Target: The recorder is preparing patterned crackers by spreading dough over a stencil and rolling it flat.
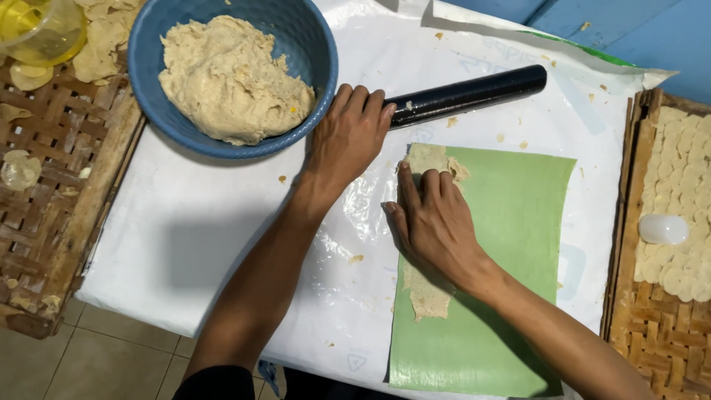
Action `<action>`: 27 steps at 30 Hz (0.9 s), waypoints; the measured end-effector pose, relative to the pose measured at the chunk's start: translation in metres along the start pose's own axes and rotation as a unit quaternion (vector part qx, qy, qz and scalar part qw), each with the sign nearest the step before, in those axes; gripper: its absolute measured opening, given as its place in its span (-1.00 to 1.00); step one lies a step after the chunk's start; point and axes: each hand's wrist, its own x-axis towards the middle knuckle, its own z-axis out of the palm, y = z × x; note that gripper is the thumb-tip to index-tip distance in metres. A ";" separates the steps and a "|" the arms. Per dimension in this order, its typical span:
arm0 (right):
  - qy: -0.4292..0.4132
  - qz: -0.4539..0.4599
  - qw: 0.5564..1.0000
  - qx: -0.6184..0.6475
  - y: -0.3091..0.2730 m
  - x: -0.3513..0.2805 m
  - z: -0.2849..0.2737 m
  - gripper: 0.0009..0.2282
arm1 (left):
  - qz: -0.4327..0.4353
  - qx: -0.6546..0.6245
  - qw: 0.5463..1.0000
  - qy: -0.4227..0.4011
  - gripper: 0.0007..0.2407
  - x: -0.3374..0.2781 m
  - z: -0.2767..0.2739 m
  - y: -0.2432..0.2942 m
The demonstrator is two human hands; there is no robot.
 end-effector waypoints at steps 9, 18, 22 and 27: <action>-0.020 0.002 0.994 0.103 -0.001 0.006 0.002 -0.50 | 0.002 0.000 1.000 -0.002 -0.74 0.001 0.002 -0.003; 0.076 0.021 0.970 0.228 0.015 -0.026 -0.012 -0.53 | -0.050 -0.036 0.995 -0.079 -0.78 0.013 -0.020 0.008; 0.030 0.010 0.974 0.225 -0.003 -0.031 -0.012 -0.60 | -0.038 -0.025 0.997 -0.054 -0.80 0.014 -0.022 0.008; 0.026 -0.026 0.995 0.088 -0.017 -0.021 -0.002 -0.52 | -0.042 -0.020 0.997 -0.066 -0.81 0.014 -0.024 0.010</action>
